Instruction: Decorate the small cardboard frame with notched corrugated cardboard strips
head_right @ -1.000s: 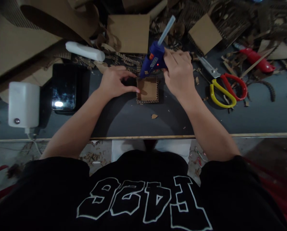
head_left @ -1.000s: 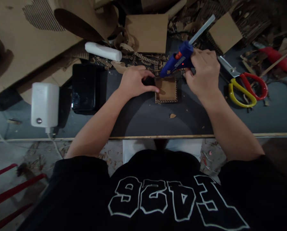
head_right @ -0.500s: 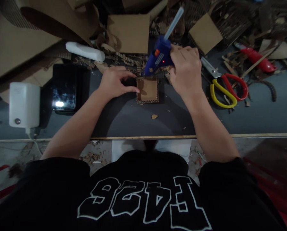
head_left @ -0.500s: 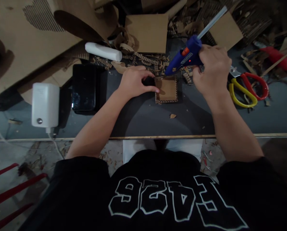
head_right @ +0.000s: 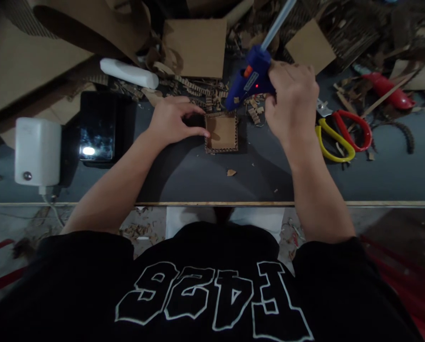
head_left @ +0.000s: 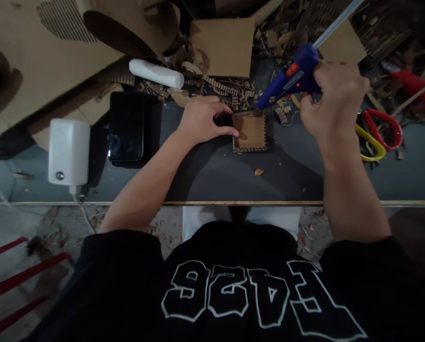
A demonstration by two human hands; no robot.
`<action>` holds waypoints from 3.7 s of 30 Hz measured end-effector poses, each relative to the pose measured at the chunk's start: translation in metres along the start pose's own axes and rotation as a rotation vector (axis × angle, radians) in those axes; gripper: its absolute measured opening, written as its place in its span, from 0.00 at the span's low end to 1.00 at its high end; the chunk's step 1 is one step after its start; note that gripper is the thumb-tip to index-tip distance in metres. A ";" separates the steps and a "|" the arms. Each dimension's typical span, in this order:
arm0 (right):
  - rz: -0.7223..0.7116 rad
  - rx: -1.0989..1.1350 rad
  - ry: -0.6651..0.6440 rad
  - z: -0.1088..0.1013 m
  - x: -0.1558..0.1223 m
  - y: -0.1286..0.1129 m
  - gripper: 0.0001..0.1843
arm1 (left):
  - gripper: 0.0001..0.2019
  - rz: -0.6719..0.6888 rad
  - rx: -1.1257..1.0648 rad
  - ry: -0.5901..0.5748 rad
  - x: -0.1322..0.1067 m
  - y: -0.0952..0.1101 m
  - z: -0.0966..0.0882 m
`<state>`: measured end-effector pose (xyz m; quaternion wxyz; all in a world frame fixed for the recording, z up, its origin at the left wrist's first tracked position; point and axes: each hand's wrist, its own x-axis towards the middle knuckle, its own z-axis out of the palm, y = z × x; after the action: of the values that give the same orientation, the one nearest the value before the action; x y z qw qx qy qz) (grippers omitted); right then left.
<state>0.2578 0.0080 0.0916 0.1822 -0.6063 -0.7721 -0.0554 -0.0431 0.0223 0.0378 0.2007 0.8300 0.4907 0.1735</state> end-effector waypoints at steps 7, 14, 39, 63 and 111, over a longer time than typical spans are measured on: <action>0.028 -0.066 -0.014 -0.009 -0.001 -0.002 0.17 | 0.27 0.039 -0.014 0.030 0.000 -0.003 0.002; 0.068 -0.160 -0.009 -0.007 0.001 0.000 0.19 | 0.24 0.055 -0.037 0.046 0.001 -0.004 0.003; -0.076 0.018 0.205 0.001 -0.003 0.010 0.04 | 0.23 0.035 -0.031 -0.008 0.000 0.002 0.000; 0.062 0.069 -0.070 0.007 -0.011 -0.020 0.22 | 0.30 0.156 -0.013 0.069 0.004 -0.017 0.016; 0.010 0.085 -0.032 -0.010 -0.010 -0.023 0.24 | 0.34 0.207 0.005 0.101 0.001 -0.015 0.014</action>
<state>0.2402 -0.0103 0.1007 0.1954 -0.6026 -0.7736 -0.0121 -0.0471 0.0280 0.0181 0.1545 0.8669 0.4123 0.2336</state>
